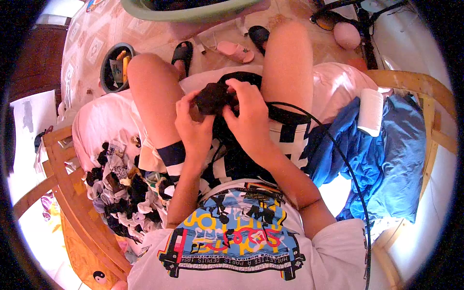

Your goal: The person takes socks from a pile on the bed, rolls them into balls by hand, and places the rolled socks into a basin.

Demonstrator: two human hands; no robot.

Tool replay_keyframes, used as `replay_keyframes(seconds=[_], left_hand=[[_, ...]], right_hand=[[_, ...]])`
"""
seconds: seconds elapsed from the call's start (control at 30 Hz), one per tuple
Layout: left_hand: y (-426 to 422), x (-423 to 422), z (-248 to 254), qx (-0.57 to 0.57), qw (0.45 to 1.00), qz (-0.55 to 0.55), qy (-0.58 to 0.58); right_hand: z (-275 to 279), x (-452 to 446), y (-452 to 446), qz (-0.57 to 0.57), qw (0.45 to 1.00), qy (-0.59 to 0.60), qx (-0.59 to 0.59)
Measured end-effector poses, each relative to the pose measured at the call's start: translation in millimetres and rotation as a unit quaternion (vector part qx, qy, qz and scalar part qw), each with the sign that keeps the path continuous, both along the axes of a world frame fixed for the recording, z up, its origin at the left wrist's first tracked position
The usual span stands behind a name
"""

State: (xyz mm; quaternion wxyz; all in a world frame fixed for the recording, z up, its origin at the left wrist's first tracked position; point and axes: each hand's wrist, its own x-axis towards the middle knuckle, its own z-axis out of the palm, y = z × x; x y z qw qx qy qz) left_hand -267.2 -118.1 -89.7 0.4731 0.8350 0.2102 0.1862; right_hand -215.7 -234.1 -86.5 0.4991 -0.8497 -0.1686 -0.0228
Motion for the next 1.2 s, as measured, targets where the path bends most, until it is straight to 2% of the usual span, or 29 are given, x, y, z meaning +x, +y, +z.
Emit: replay_keyframes(seconds=[0.13,0.17,0.2,0.23,0.27,0.3,0.33,0.37,0.4,0.43,0.47,0.5,0.53,0.57,0.6,0.63,0.7,0.83,0.87,0.93,1.0,1.03,1.1,1.13,1.2], left_hand=[[2,-2,-5,0.002,0.999,0.01,0.044],[5,0,-5,-0.181,0.983,0.019,0.04],[9,2,-5,-0.357,0.933,0.028,0.034],[12,2,-6,-0.357,0.933,0.029,0.034],[14,2,-9,-0.443,0.896,0.022,0.032],[17,2,-12,-0.527,0.849,0.015,0.031],[21,0,-17,-0.527,0.849,0.015,0.031],[25,-1,-23,-0.586,0.81,-0.032,0.027],[28,-1,-22,-0.64,0.764,-0.079,0.022],[29,-2,-20,-0.64,0.764,-0.079,0.022],[29,-5,-16,-0.676,0.733,-0.07,0.019],[29,-6,-12,-0.711,0.701,-0.06,0.015],[30,-5,-11,-0.711,0.701,-0.06,0.015],[31,-5,-10,-0.741,0.668,-0.059,0.009],[31,-5,-9,-0.771,0.634,-0.058,0.002],[30,-4,-8,-0.771,0.634,-0.059,0.003],[26,-3,-7,-0.805,0.593,-0.034,-0.009],[21,-1,-14,-0.805,0.592,-0.028,-0.025],[21,0,-15,-0.798,0.601,-0.031,-0.009],[20,1,-9,-0.79,0.612,-0.033,0.006],[13,6,-1,-0.738,0.674,-0.032,0.001],[12,7,-1,-0.738,0.675,-0.032,0.0],[9,8,-3,-0.669,0.742,-0.039,-0.035],[7,7,-4,-0.669,0.741,-0.039,-0.035],[5,4,-7,-0.576,0.817,0.002,-0.016]], right_hand=[[5,2,-5,-0.003,0.998,0.055,0.013],[1,5,-8,-0.001,0.98,0.171,0.104],[-1,9,-10,0.001,0.939,0.284,0.194],[-1,12,-12,0.004,0.896,0.358,0.261],[0,13,-14,0.005,0.896,0.358,0.261],[2,14,-16,0.015,0.835,0.43,0.343],[3,14,-18,0.024,0.761,0.495,0.419],[-3,14,-22,0.024,0.761,0.495,0.419],[-10,15,-22,0.066,0.697,0.515,0.494],[-16,15,-24,0.108,0.626,0.53,0.562],[-21,14,-26,0.107,0.626,0.53,0.562],[-19,14,-25,0.134,0.592,0.548,0.576],[-18,14,-23,0.162,0.556,0.565,0.588],[-16,13,-20,0.161,0.556,0.565,0.588],[-8,11,-13,0.14,0.58,0.559,0.576],[-4,11,-9,0.118,0.603,0.552,0.563],[-6,15,-12,0.132,0.609,0.552,0.554],[-19,20,-14,0.192,0.6,0.539,0.559],[-20,19,-16,0.191,0.6,0.539,0.56],[-14,17,-17,0.123,0.715,0.502,0.47],[-9,19,-19,0.109,0.729,0.487,0.469],[-8,20,-19,0.093,0.742,0.471,0.467],[-8,20,-18,0.085,0.755,0.45,0.469],[-7,20,-17,0.077,0.768,0.429,0.469],[0,18,-13,0.063,0.785,0.411,0.459]])
